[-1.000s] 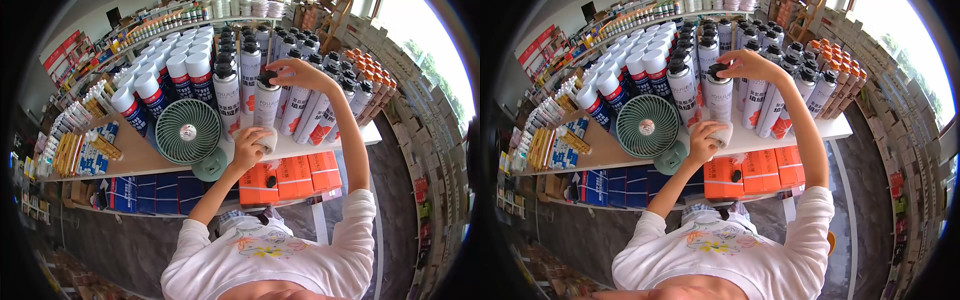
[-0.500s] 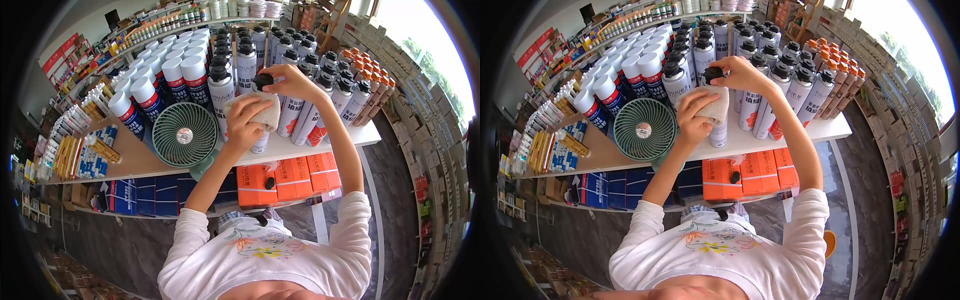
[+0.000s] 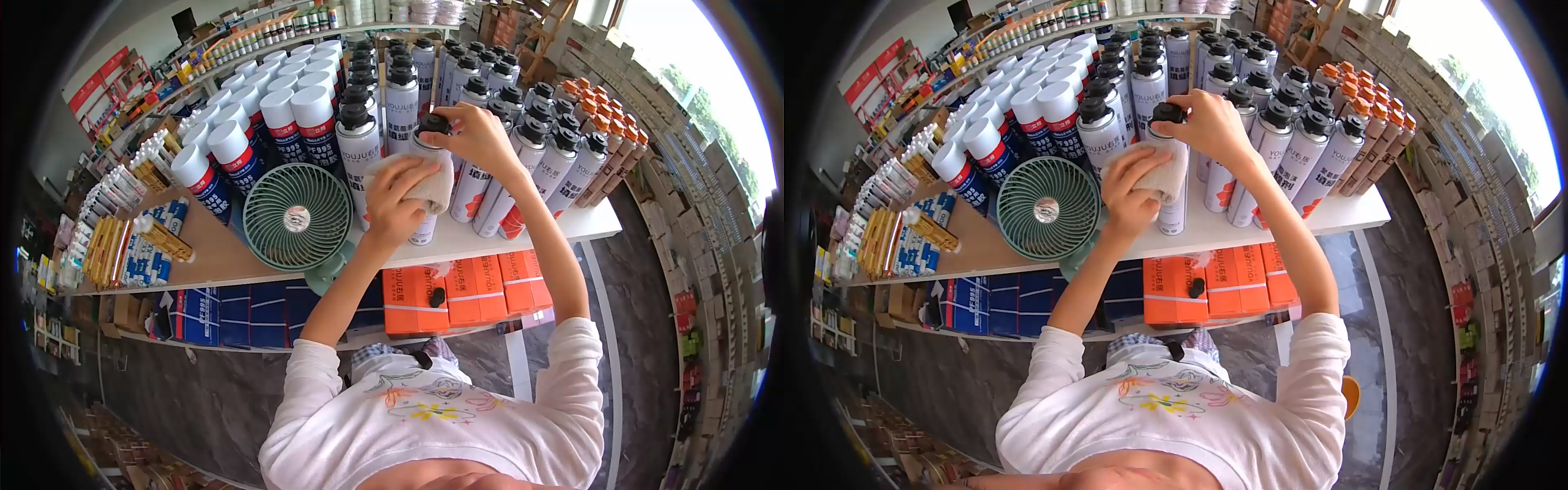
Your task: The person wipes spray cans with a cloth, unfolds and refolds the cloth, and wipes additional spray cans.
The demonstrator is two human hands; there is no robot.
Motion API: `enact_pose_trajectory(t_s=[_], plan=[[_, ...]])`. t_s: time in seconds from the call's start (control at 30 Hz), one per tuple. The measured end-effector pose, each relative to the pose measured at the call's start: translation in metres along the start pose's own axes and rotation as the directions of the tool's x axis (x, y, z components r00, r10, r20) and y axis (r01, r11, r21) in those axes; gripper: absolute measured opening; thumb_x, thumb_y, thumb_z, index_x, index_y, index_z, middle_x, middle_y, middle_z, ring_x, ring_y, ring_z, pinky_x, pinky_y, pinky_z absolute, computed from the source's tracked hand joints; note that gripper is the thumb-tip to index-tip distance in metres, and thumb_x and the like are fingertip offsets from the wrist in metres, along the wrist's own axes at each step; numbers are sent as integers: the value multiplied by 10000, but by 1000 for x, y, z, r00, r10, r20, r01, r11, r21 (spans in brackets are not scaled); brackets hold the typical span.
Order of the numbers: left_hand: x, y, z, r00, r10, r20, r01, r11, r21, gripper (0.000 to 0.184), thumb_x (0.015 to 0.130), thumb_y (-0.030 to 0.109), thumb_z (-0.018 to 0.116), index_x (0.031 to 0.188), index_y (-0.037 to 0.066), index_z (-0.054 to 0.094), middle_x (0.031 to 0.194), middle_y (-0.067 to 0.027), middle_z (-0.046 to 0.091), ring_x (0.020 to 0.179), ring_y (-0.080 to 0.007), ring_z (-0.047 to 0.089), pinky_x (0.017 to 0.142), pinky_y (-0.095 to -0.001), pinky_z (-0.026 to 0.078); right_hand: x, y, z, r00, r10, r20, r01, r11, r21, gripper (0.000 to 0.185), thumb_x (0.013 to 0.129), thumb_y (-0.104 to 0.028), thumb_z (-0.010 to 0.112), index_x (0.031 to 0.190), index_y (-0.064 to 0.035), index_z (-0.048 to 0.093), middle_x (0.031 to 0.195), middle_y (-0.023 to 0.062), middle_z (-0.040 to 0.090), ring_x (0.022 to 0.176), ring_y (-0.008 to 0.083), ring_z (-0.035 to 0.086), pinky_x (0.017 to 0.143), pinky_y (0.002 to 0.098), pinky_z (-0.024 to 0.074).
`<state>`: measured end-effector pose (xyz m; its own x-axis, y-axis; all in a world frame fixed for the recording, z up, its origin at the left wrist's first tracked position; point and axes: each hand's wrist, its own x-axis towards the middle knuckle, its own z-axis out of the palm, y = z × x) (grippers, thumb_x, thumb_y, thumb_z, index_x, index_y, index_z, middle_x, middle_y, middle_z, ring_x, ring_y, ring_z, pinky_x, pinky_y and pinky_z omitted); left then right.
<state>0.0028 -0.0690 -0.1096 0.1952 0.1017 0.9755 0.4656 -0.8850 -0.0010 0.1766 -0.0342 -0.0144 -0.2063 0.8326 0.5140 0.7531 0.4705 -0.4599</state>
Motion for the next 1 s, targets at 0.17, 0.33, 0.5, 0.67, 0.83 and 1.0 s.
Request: enact_pose_trajectory(t_s=[0.17, 0.33, 0.5, 0.67, 0.83, 1.0], plan=[[-22, 5, 16, 1000, -19, -16, 20, 998, 54, 167, 464, 26, 698, 491, 53, 535, 1121, 20, 710, 1017, -234, 631, 789, -338, 547, -5, -17, -9, 1000, 28, 5, -28, 992, -124, 472, 763, -444, 786, 1077, -94, 744, 891, 118, 677, 818, 273, 679, 723, 378, 533], [-49, 9, 15, 996, -49, 76, 49, 999, 10, 150, 457, 27, 706, 495, 51, 563, 1123, 25, 712, 1022, -230, 634, 798, -338, 571, -5, -17, -7, 998, 53, -27, -55, 990, -126, 456, 754, -453, 781, 1051, -109, 753, 863, 113, 663, 788, 286, 678, 710, 388, 525], [7, -2, 14, 998, 18, -65, -16, 999, 40, 162, 460, 19, 695, 514, 36, 543, 1118, -17, 713, 1031, -256, 636, 782, -350, 562, -8, -15, 1, 995, 4, -96, -16, 992, -126, 476, 750, -449, 784, 1068, -97, 743, 871, 109, 663, 777, 276, 682, 704, 376, 536], [-45, 3, 27, 997, -62, -41, 62, 998, 1, 156, 460, 12, 689, 495, 36, 539, 1126, -2, 712, 1062, -236, 625, 791, -342, 559, -11, -9, 2, 989, -14, -149, -4, 992, -122, 498, 757, -435, 784, 1048, -39, 703, 931, 133, 675, 809, 313, 687, 715, 405, 550], [-88, 12, 23, 990, -117, 85, 115, 993, 26, 139, 501, -26, 679, 476, 48, 565, 1106, 29, 722, 1051, -212, 638, 822, -330, 558, -8, -10, 8, 992, -2, -125, -20, 985, -170, 552, 758, -465, 786, 1077, -41, 632, 951, 142, 665, 833, 316, 676, 720, 399, 548], [-79, 14, 11, 975, -152, 160, 157, 987, -18, 119, 503, -43, 688, 510, 53, 619, 1111, 27, 714, 1046, -214, 643, 810, -327, 553, 1, -2, -15, 984, 69, 161, -69, 998, -8, 691, 761, -579, 777, 1177, -56, 601, 1105, 181, 628, 1040, 285, 628, 867, 404, 518]])
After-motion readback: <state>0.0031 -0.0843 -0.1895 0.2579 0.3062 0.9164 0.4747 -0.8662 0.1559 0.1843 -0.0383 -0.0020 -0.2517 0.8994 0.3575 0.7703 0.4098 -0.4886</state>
